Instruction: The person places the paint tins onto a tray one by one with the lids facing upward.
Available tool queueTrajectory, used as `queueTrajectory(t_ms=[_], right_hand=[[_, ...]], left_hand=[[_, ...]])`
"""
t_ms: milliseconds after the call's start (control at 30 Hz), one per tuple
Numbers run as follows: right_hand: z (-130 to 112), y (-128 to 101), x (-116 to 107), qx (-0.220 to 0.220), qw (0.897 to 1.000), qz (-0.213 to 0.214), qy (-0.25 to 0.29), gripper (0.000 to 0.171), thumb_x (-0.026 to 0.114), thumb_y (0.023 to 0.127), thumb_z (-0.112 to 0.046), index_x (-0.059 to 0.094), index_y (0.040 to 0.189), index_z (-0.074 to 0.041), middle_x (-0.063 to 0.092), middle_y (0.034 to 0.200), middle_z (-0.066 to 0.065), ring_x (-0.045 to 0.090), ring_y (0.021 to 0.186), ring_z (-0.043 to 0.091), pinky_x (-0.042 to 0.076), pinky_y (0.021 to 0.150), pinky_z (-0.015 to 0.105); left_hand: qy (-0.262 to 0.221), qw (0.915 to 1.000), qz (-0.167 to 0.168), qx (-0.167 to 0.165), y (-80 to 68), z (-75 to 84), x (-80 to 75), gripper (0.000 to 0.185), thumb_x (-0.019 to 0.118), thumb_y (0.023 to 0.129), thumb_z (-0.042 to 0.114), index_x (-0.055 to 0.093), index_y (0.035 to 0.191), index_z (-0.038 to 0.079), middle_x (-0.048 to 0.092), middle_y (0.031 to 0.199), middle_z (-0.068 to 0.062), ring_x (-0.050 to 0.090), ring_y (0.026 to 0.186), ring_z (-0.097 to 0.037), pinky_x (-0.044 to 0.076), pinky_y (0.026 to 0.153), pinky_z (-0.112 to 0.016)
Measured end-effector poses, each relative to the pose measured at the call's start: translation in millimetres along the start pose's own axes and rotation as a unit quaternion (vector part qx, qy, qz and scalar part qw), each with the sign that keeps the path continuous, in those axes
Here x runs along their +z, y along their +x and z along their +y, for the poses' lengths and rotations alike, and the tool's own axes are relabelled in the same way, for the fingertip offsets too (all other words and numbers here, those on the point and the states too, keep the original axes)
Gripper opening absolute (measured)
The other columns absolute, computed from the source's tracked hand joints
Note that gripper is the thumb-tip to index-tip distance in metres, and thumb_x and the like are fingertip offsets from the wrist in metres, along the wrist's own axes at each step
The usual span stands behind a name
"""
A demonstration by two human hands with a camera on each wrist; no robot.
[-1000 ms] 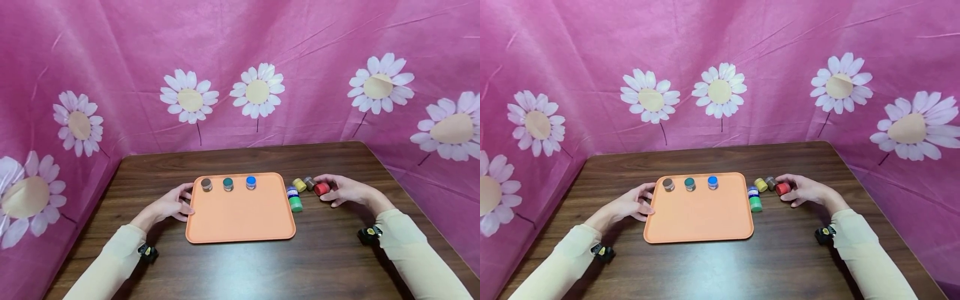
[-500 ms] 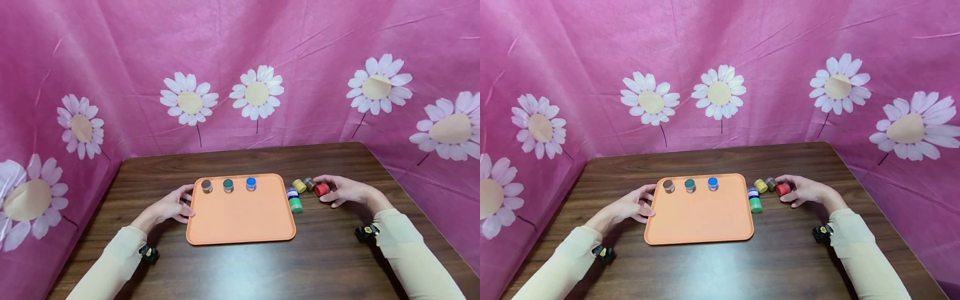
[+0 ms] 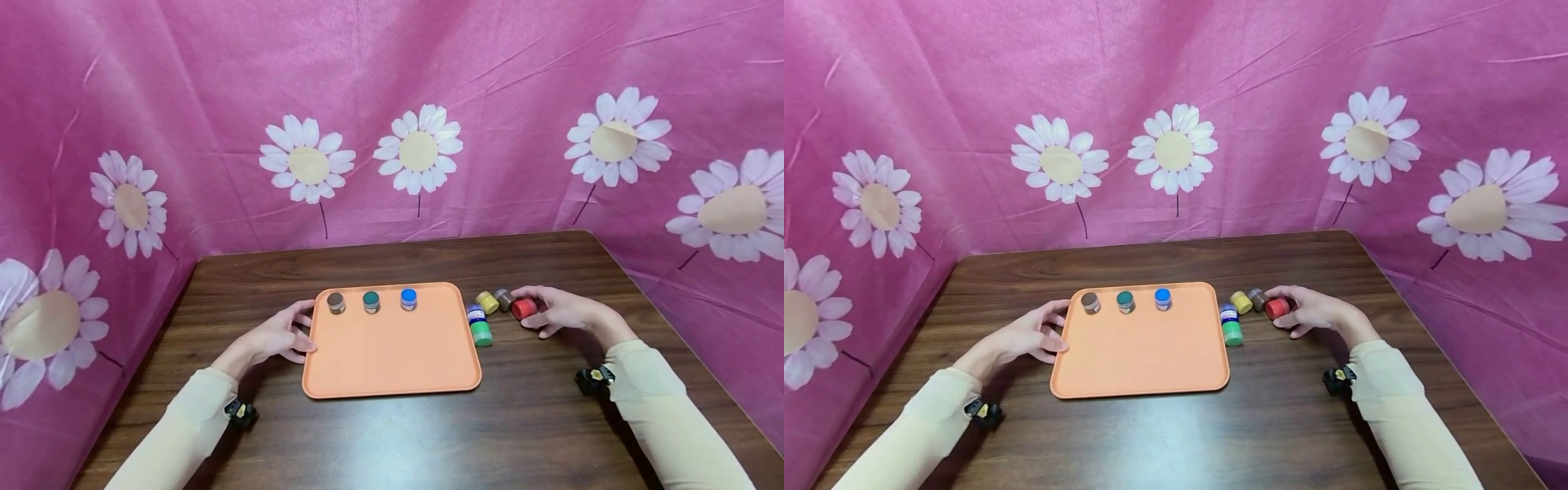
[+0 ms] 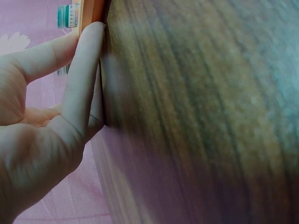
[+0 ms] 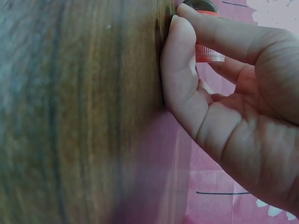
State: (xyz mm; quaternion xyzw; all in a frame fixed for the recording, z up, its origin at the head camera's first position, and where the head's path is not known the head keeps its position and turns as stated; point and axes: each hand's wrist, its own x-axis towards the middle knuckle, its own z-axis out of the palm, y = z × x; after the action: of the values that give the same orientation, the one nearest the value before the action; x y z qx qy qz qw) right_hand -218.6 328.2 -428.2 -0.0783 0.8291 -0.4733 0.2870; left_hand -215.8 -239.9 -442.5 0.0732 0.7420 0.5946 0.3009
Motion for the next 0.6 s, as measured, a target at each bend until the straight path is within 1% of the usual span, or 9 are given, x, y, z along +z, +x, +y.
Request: queueTrajectory(t_ms=[333,600], right_hand=[[1.1,-1.9,2.1,-0.003,1.000,0.001,-0.005,0.064,0.072,0.093,-0.006,0.039,0.146,0.003,0.047,0.124,0.026,0.056,0.093,0.028,0.061,0.067,0.040],[0.3,-3.5,0.4,-0.005,1.000,0.004,0.001,0.062,0.071,0.094,-0.005,0.039,0.146,0.005,0.049,0.120,0.025,0.058,0.089,0.027,0.061,0.065,0.040]], left_hand=[[-0.001,1.0000,-0.003,0.003,0.8,-2.4,-0.2,0.099,0.072,0.082,-0.012,0.014,0.160,0.006,0.034,0.129,-0.027,0.068,0.089,-0.025,0.062,0.072,-0.049],[0.003,1.0000,0.000,0.002,0.8,-0.6,-0.1,0.100,0.072,0.083,-0.011,0.013,0.161,0.006,0.034,0.131,-0.027,0.068,0.090,-0.026,0.062,0.071,-0.048]])
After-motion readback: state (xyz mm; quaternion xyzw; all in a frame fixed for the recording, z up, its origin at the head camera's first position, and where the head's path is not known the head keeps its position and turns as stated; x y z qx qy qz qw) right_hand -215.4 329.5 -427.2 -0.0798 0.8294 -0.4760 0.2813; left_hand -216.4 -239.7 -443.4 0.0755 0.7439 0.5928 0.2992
